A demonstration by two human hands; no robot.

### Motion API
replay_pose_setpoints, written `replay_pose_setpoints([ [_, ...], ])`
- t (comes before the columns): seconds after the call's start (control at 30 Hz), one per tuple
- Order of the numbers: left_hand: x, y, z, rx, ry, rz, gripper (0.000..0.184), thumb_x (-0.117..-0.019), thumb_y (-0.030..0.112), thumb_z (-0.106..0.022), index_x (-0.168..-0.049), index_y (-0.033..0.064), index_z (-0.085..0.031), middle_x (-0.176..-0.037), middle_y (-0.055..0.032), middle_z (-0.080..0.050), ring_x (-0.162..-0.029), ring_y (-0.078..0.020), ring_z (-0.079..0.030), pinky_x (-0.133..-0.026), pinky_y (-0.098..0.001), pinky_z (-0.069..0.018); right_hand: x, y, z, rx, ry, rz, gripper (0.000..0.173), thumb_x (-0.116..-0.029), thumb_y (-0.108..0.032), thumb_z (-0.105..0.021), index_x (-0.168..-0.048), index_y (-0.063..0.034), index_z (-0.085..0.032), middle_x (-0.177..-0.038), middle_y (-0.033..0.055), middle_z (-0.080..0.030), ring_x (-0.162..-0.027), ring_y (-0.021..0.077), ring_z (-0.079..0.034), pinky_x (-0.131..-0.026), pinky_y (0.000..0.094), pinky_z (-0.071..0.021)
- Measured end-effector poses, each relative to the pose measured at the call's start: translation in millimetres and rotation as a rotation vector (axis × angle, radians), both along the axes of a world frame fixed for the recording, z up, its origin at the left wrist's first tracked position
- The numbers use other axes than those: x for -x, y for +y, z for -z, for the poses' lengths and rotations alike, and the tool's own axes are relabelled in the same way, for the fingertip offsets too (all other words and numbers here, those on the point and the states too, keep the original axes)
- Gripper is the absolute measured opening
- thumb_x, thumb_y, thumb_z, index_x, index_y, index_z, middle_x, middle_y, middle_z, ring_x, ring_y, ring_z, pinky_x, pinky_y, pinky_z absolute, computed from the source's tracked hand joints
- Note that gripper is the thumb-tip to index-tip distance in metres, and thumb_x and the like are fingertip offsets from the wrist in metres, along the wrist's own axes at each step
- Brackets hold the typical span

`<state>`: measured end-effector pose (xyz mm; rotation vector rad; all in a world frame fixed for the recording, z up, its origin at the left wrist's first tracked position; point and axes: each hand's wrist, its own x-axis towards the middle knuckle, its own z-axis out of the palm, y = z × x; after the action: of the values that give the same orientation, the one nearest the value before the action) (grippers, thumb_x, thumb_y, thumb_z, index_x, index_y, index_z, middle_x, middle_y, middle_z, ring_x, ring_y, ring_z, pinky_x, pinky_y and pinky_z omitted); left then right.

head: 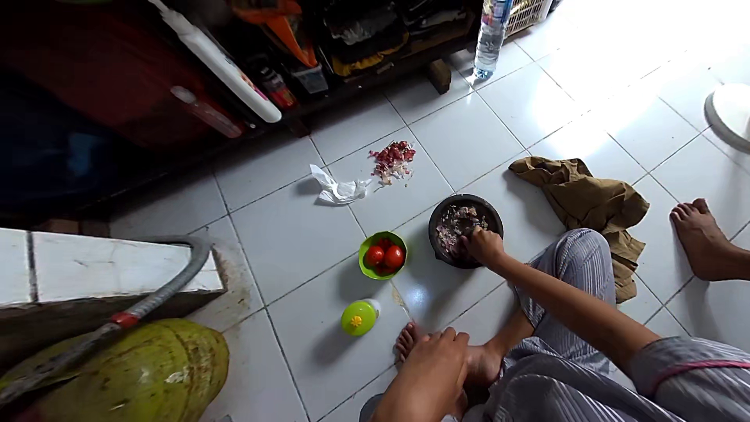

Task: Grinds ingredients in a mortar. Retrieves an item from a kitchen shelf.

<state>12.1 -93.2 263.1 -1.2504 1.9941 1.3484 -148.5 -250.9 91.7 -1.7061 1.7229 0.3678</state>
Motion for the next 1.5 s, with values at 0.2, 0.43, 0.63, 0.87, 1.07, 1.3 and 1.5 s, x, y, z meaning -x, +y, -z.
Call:
replay_pose_setpoints([
  [0.2,7,7,-4,0.058,0.034,0.020,0.040,-0.1092,0.018,-0.043,-0.141,-0.0033,-0.053,-0.134,-0.0253,-0.059,-0.126,-0.0411,-0.057,-0.106,-0.0541,-0.0428,6,-82,-19,-0.098,-0.047,0.015,0.062,-0.1091,-0.047,-0.041,-0.119,0.0078,-0.068,-0.130,0.0298,-0.063,-0.125,0.0449,-0.059,-0.100,0.0662,-0.0452],
  [0.43,-1,4,1,0.024,-0.025,-0.015,0.041,-0.1103,0.021,-0.041,-0.142,-0.0027,-0.052,-0.135,-0.0255,-0.058,-0.127,-0.0416,-0.056,-0.106,-0.0546,-0.0423,10,-4,12,0.073,0.011,-0.038,0.061,-0.1087,-0.049,-0.042,-0.133,0.0060,-0.056,-0.122,0.0284,-0.067,-0.119,0.0443,-0.065,-0.097,0.0607,-0.0499],
  [0.63,8,5,-6,0.034,0.001,0.020,0.041,-0.1098,0.020,-0.043,-0.143,-0.0029,-0.052,-0.135,-0.0251,-0.059,-0.126,-0.0411,-0.057,-0.105,-0.0539,-0.0431,11,-37,6,-0.040,-0.027,0.029,0.062,-0.1083,-0.048,-0.043,-0.119,0.0089,-0.067,-0.126,0.0316,-0.065,-0.122,0.0475,-0.062,-0.097,0.0686,-0.0475],
  [0.87,6,4,-6,0.023,-0.058,0.014,0.042,-0.1106,0.020,-0.040,-0.145,-0.0026,-0.050,-0.138,-0.0244,-0.057,-0.129,-0.0404,-0.055,-0.107,-0.0540,-0.0412,5,-46,-3,-0.055,-0.056,0.053,0.063,-0.1099,-0.046,-0.039,-0.122,0.0098,-0.066,-0.130,0.0321,-0.063,-0.125,0.0475,-0.060,-0.100,0.0675,-0.0461],
  [1.07,-3,7,3,-0.020,0.049,0.005,0.039,-0.1093,0.019,-0.043,-0.140,-0.0032,-0.054,-0.133,-0.0255,-0.060,-0.125,-0.0411,-0.058,-0.106,-0.0550,-0.0425,-27,-19,6,0.075,-0.080,0.145,0.052,-0.1077,-0.041,-0.049,-0.119,0.0064,-0.066,-0.119,0.0297,-0.068,-0.114,0.0469,-0.065,-0.092,0.0661,-0.0510],
  [1.3,19,-5,-10,0.070,-0.083,0.030,0.042,-0.1100,0.019,-0.041,-0.144,-0.0023,-0.050,-0.136,-0.0241,-0.058,-0.127,-0.0401,-0.056,-0.106,-0.0528,-0.0417,-13,-47,-5,-0.071,-0.065,0.130,0.066,-0.1103,-0.049,-0.033,-0.122,0.0069,-0.066,-0.131,0.0286,-0.063,-0.127,0.0438,-0.060,-0.099,0.0653,-0.0474],
  [1.5,7,5,5,-0.008,0.078,0.030,0.039,-0.1099,0.021,-0.042,-0.137,-0.0036,-0.056,-0.130,-0.0258,-0.061,-0.122,-0.0417,-0.060,-0.104,-0.0566,-0.0447,-1,-12,12,0.077,-0.037,0.050,0.062,-0.1090,-0.049,-0.042,-0.134,0.0065,-0.056,-0.122,0.0292,-0.067,-0.118,0.0456,-0.065,-0.095,0.0621,-0.0516],
])
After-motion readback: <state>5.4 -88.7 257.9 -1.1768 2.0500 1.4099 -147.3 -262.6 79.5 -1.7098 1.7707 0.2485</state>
